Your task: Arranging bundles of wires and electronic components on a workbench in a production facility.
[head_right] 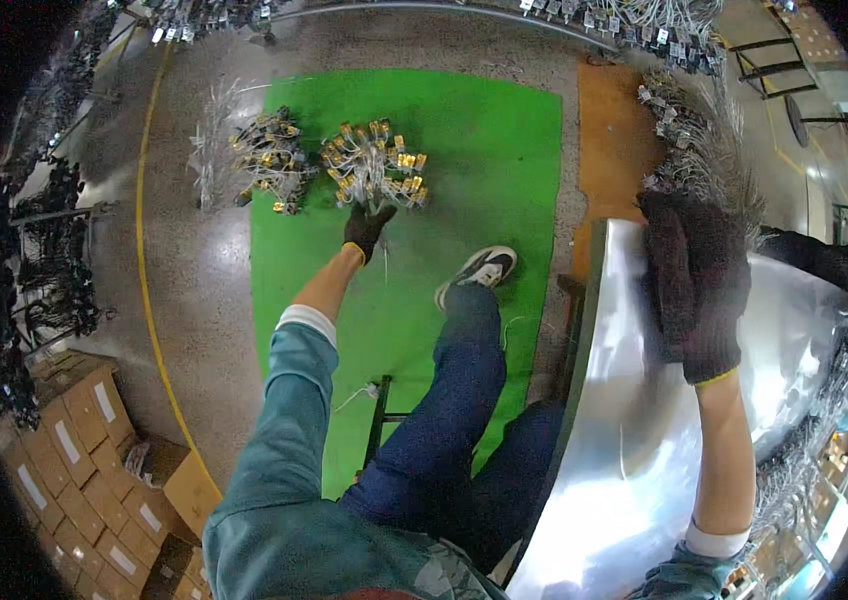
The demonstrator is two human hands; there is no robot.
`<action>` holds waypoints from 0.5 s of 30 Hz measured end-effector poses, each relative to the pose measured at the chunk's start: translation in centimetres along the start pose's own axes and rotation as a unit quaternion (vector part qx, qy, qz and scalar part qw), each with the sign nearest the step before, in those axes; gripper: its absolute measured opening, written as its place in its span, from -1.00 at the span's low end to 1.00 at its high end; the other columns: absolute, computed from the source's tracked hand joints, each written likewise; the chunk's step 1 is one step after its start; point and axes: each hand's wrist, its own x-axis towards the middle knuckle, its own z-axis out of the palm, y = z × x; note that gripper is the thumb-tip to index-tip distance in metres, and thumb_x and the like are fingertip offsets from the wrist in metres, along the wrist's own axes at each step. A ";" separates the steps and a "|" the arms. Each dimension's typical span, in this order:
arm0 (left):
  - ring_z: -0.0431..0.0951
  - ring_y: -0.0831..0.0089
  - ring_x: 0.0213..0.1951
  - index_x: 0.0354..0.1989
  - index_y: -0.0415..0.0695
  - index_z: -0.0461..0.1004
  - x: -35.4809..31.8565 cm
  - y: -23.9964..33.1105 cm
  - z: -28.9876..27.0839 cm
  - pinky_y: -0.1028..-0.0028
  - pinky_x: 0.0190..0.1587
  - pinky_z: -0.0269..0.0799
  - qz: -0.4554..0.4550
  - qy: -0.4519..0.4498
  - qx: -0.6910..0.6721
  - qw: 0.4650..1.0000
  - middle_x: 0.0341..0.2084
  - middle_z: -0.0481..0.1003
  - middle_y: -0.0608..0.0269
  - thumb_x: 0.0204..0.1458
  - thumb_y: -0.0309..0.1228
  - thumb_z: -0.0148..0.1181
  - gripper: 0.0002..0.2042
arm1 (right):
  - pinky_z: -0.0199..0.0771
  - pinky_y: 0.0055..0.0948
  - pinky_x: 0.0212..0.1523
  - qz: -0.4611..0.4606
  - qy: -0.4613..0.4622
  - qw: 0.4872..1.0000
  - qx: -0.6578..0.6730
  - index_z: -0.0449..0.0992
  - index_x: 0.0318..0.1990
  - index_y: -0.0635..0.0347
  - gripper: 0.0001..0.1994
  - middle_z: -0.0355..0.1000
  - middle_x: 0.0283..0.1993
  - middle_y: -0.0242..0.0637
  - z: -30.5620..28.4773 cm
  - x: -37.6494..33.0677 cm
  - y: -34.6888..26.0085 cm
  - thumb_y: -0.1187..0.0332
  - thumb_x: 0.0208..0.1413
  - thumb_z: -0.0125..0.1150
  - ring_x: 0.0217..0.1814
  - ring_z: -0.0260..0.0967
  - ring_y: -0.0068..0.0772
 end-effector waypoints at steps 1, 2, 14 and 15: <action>0.25 0.02 0.54 0.60 -0.40 0.03 1.0 0.5 -0.3 0.19 0.52 0.22 0.016 -0.003 0.005 1.000 0.57 0.18 -0.20 -0.06 0.09 0.63 0.21 | 0.56 0.04 0.06 -0.022 -0.013 0.999 -0.037 0.55 0.28 0.11 -0.61 0.62 0.09 -0.04 0.1 0.0 0.5 0.46 0.33 0.15 0.09 0.56 0.20; 0.24 0.07 0.56 0.65 -0.17 0.04 1.9 -0.2 -0.7 0.19 0.51 0.25 -0.003 -0.017 0.047 0.999 0.60 0.16 -0.10 0.14 -0.03 0.48 0.00 | 0.57 0.03 0.04 -0.047 -0.024 0.996 -0.069 0.52 0.32 0.11 -0.58 0.62 0.10 -0.03 0.4 0.3 0.8 0.47 0.31 0.13 0.07 0.57 0.22; 0.67 0.34 -0.37 -0.01 0.03 0.70 3.7 0.6 -2.8 0.26 -0.20 0.55 -0.002 -0.115 0.046 0.992 -0.37 0.71 0.23 0.40 -0.06 0.08 -0.66 | 0.56 -0.24 0.10 0.261 -0.067 0.952 0.149 0.69 0.02 0.35 -0.62 0.68 -0.05 0.00 0.6 2.8 -1.8 0.20 0.46 0.07 -0.02 0.65 -0.05; 0.67 0.34 -0.37 -0.01 0.03 0.70 3.6 -1.6 -5.4 0.26 -0.20 0.55 -0.007 -0.106 0.061 0.992 -0.37 0.71 0.23 0.40 -0.06 0.08 -0.66 | 0.56 -0.24 0.10 0.262 -0.064 0.948 0.166 0.69 0.02 0.35 -0.62 0.68 -0.05 0.00 0.5 3.0 -2.1 0.20 0.46 0.07 -0.02 0.65 -0.05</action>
